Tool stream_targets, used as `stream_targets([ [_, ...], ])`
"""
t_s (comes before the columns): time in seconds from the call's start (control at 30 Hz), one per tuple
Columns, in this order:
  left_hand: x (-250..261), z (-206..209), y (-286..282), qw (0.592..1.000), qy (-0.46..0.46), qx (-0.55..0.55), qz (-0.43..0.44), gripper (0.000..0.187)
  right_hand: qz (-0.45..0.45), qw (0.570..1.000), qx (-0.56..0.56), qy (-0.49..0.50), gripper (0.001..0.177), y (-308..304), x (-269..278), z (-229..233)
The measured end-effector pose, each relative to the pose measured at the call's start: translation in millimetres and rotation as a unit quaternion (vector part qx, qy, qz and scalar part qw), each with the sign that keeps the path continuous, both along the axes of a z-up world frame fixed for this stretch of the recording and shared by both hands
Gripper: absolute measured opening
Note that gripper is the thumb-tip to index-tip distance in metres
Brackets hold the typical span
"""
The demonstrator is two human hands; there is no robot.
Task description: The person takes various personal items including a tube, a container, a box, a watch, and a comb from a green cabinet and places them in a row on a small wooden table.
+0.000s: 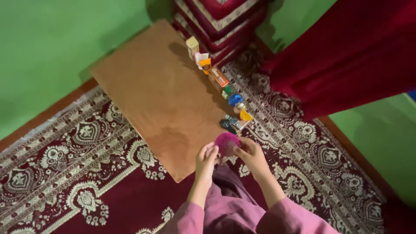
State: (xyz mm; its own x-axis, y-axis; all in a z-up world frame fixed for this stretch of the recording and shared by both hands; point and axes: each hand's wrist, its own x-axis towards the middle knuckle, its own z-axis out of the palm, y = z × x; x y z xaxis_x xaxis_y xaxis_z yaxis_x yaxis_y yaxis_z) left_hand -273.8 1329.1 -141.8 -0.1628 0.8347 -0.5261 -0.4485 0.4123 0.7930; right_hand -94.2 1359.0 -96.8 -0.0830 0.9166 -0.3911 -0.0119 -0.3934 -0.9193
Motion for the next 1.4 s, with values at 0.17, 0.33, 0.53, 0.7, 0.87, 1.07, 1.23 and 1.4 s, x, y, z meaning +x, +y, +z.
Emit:
stream_targets([
  [0.17, -8.7, -90.4, 64.9, 0.995, -0.002, -0.058, -0.078, 0.068, -0.056, 0.998, -0.015, 0.012, 0.036, 57.9, -17.9, -93.3],
  [0.33, -15.9, -186.7, 117.0, 0.993, 0.010, -0.070, -0.093, 0.064, -0.123, 0.942, 0.158, -0.268, 0.037, 91.1, -51.8, -159.3],
  [0.53, -31.0, -251.1, 172.3, 0.980, -0.152, -0.107, -0.071, 0.054, -0.089, 0.864, 0.343, -0.358, 0.033, 129.7, -82.2, -227.6],
  [0.7, -33.6, -267.2, 208.3, 0.992, -0.087, -0.049, -0.080, 0.043, -0.077, 0.871, 0.296, -0.384, 0.040, 144.4, -74.7, -262.2],
  [0.87, -32.8, -280.6, 219.5, 0.993, -0.018, -0.043, -0.105, 0.044, -0.037, 0.862, 0.304, -0.404, 0.044, 151.2, -69.8, -264.8],
  [1.07, -28.1, -301.7, 217.8, 0.991, 0.071, -0.050, -0.097, 0.044, -0.044, 0.868, 0.299, -0.394, 0.031, 158.3, -73.6, -266.3],
  [1.23, -25.0, -293.8, 204.2, 0.992, 0.100, -0.018, -0.080, 0.043, -0.042, 0.873, 0.291, -0.390, 0.029, 156.7, -75.3, -266.2],
  [1.4, -13.1, -245.5, 159.5, 0.985, 0.150, -0.032, -0.078, 0.027, -0.071, 0.923, 0.217, -0.309, 0.033, 134.1, -79.4, -227.8],
])
